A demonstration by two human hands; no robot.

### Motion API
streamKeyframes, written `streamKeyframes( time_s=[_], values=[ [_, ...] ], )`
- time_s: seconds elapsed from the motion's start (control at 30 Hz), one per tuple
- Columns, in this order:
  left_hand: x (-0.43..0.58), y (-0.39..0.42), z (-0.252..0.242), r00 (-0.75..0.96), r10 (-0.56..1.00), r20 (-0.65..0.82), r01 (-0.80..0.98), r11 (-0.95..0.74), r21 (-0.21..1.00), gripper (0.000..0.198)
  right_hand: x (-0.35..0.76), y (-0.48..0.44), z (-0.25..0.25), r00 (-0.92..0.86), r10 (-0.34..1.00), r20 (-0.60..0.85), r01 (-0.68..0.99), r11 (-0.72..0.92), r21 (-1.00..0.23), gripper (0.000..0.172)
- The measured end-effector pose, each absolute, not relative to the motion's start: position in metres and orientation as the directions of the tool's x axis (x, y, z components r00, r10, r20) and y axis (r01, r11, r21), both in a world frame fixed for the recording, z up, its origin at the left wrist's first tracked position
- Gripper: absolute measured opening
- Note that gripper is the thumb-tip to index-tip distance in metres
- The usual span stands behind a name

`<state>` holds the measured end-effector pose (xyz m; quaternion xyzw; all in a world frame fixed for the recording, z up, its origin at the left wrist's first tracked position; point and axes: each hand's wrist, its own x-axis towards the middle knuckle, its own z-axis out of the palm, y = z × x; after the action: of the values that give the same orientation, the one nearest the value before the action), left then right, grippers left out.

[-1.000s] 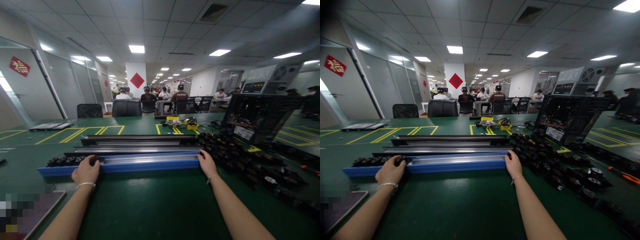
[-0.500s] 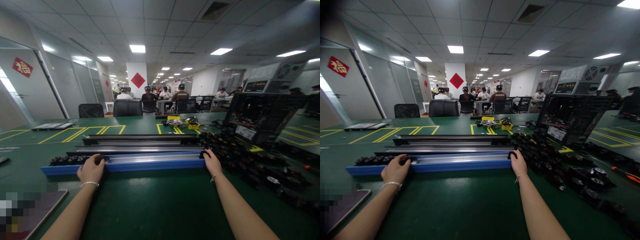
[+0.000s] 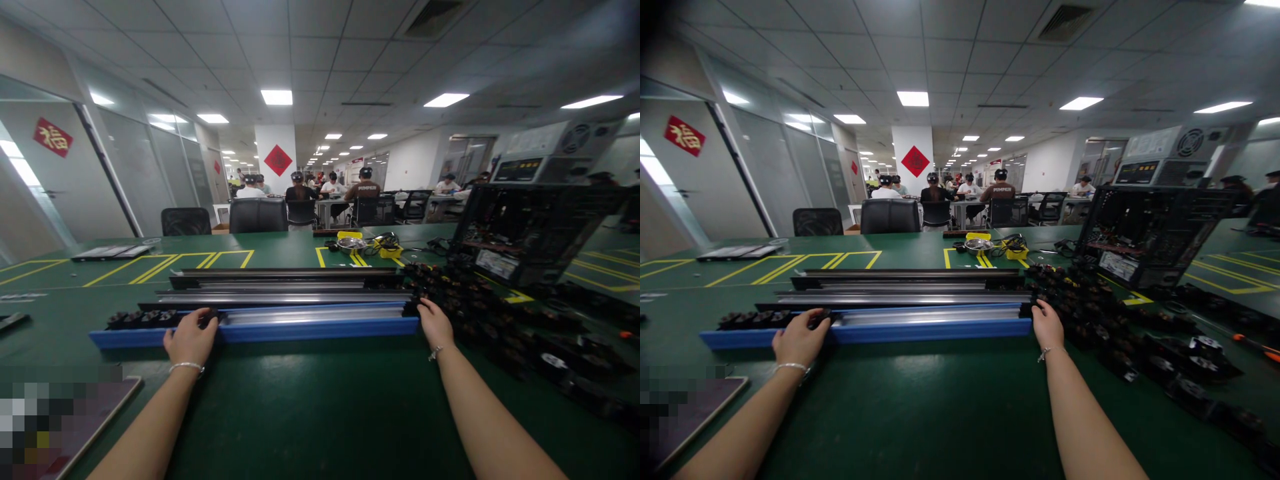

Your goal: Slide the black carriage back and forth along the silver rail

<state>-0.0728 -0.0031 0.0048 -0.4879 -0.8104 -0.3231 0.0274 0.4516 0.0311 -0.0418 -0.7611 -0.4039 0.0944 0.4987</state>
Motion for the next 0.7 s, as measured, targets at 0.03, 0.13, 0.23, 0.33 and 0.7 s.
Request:
streamKeyframes(
  time_s=[0.03,0.13,0.23,0.33,0.7],
  values=[
    [-0.0728,-0.0031,0.0049,-0.522,0.774,0.359,0.809,0.315,0.497,0.039,0.4526,0.0309,-0.0406,0.662,0.707,0.251,0.513,-0.183,-0.839,0.047],
    [-0.0734,-0.0025,0.0043,-0.520,0.777,0.356,0.811,0.317,0.492,0.038,0.4552,0.0307,-0.0376,0.675,0.702,0.227,0.485,-0.190,-0.854,0.046],
    [-0.0739,-0.0014,0.0023,-0.499,0.788,0.360,0.822,0.298,0.486,0.037,0.4557,0.0309,-0.0363,0.685,0.696,0.216,0.465,-0.188,-0.865,0.046],
    [-0.0728,-0.0006,0.0010,-0.476,0.801,0.363,0.833,0.278,0.479,0.037,0.4534,0.0304,-0.0369,0.653,0.720,0.234,0.491,-0.168,-0.855,0.044],
    [-0.0674,0.0008,-0.0002,-0.435,0.815,0.382,0.853,0.237,0.466,0.037,0.4467,0.0304,-0.0402,0.562,0.775,0.289,0.599,-0.140,-0.788,0.044]
  ],
)
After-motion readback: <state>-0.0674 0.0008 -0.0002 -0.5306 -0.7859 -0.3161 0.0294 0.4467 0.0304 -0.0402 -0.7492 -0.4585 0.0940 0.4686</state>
